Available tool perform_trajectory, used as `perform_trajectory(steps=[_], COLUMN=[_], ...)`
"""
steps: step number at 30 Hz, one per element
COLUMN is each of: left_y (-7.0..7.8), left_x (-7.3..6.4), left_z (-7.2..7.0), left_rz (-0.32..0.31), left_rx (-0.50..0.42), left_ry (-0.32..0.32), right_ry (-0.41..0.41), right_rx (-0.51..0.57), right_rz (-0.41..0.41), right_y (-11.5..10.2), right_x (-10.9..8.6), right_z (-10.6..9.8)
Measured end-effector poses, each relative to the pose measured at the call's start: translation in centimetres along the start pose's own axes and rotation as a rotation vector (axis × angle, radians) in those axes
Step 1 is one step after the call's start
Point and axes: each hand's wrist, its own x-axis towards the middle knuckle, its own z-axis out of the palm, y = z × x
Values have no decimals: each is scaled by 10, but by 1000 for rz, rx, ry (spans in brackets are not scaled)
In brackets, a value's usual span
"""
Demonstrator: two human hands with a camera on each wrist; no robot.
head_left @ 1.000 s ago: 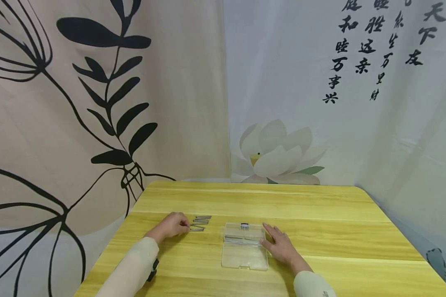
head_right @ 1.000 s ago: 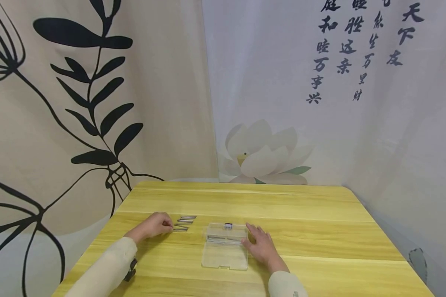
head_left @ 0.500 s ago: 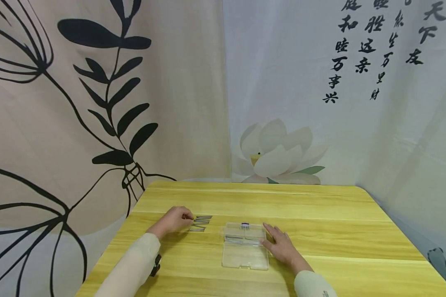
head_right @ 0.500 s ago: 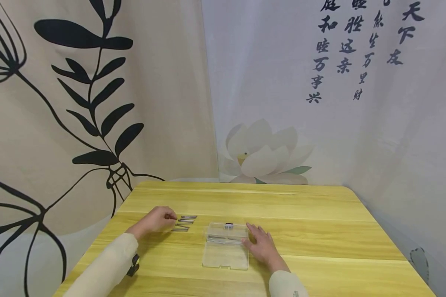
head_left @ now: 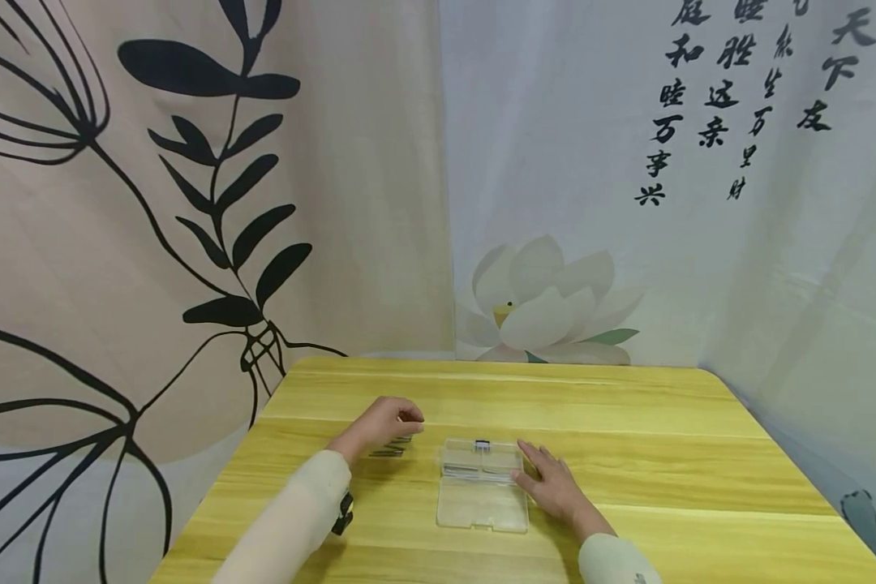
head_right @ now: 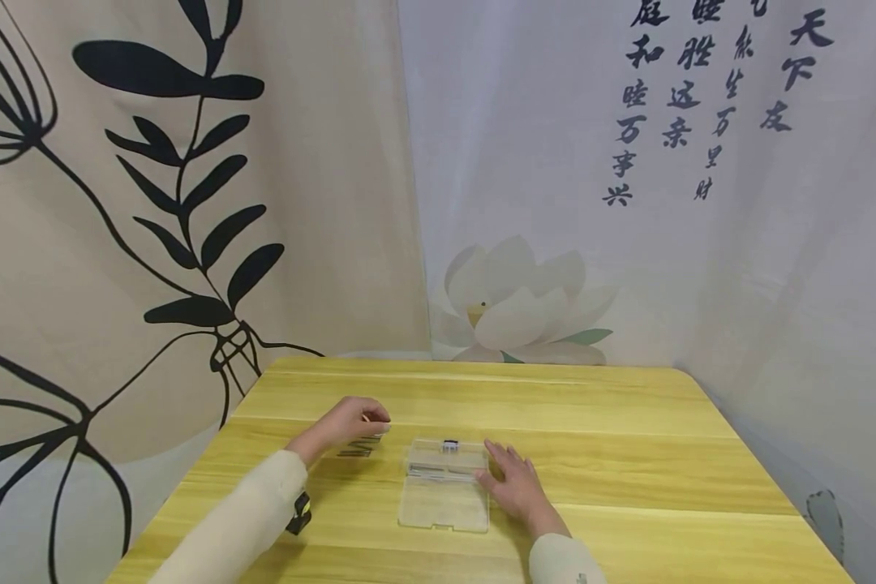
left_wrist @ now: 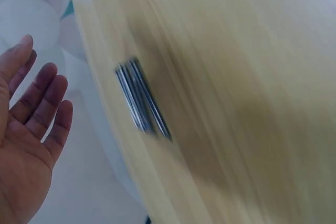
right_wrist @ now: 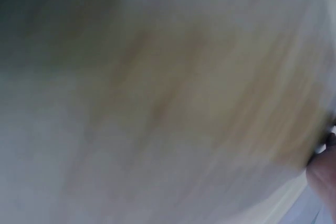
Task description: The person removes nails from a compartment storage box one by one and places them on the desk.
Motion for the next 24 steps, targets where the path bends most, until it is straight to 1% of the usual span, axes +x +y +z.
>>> perform_trajectory(steps=[5, 8, 12, 14, 18, 20, 24], left_y=[17, 27, 37, 41, 48, 49, 49], left_x=[13, 19, 26, 30, 37, 38, 39], left_z=[16, 28, 45, 53, 64, 69, 79], left_rz=[55, 58, 74, 97, 152, 162, 162], left_rx=[-2, -40, -55, -39, -5, 5, 0], left_ry=[-15, -39, -75, -88, -95, -98, -108], right_ry=[4, 10, 9, 8, 14, 12, -1], right_rx=[-6, -5, 0, 4, 1, 1, 6], right_rz=[0, -3, -1, 8, 8, 12, 19], right_y=[0, 0, -1, -1, -1, -1, -1], right_x=[1, 1, 1, 0, 0, 0, -1], right_z=[0, -1, 0, 0, -1, -2, -2])
